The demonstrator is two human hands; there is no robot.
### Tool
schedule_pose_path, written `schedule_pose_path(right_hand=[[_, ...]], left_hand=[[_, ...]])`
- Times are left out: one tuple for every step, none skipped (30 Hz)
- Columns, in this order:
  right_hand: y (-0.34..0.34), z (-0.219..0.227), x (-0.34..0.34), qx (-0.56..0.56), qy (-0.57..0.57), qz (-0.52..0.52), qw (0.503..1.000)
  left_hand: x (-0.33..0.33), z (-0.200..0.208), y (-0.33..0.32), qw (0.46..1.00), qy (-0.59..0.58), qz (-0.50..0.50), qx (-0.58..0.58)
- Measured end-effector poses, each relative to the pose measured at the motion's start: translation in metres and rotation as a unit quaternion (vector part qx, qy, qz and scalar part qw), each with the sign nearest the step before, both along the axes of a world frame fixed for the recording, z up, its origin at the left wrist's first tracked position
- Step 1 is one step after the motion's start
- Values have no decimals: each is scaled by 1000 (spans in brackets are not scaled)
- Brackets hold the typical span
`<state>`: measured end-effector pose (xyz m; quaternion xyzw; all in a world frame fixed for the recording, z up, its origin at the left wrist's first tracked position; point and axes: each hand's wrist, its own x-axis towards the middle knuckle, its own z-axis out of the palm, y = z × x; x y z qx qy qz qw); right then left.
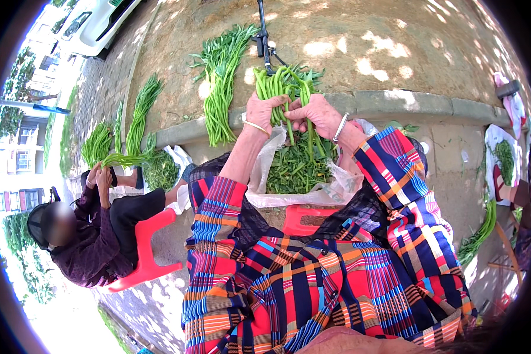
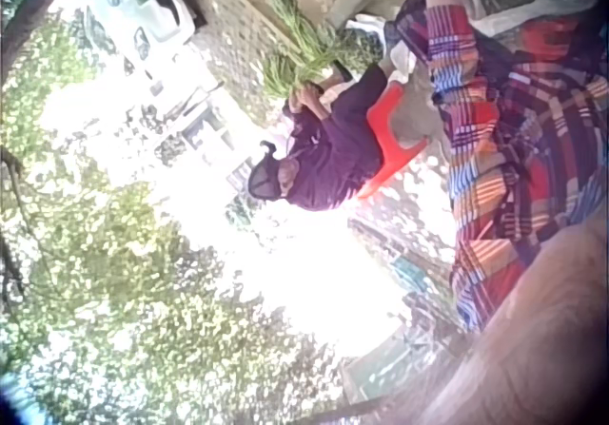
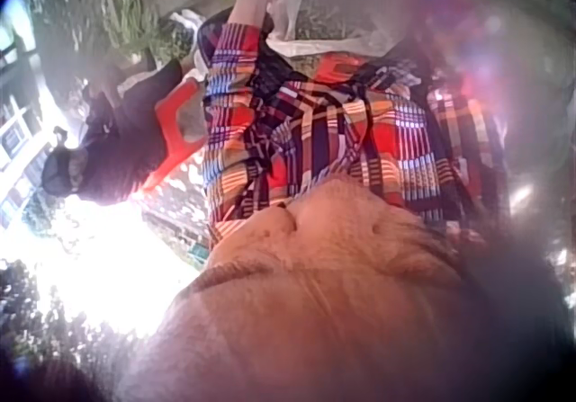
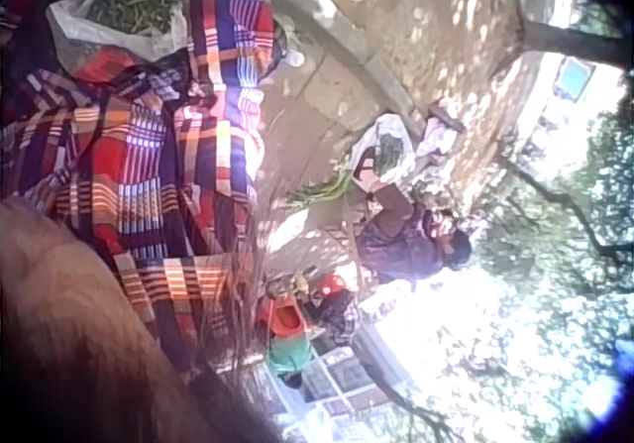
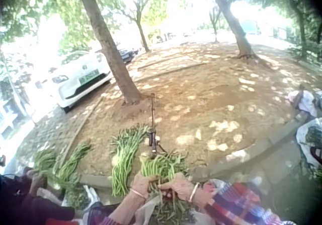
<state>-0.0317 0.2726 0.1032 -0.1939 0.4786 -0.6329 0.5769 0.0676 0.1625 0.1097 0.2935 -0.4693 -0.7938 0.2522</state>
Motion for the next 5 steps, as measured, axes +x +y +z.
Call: schedule_pose_path(right_hand=[[0,2,1,-6,8,-4,1000],[1,4,1,-4,8,-8,1000],[1,6,1,-3,9,-12,1000],[3,8,0,-2,11,-19,1000],[1,8,-4,8,-13,-29,999]], left_hand=[[0,0,-1,1000,1,-6,1],[1,0,-2,1000,2,-12,1],[2,0,-3,1000,3,-18,2],[1,1,-2,1000,1,-18,2],[0,2,-2,1000,-1,-18,3]])
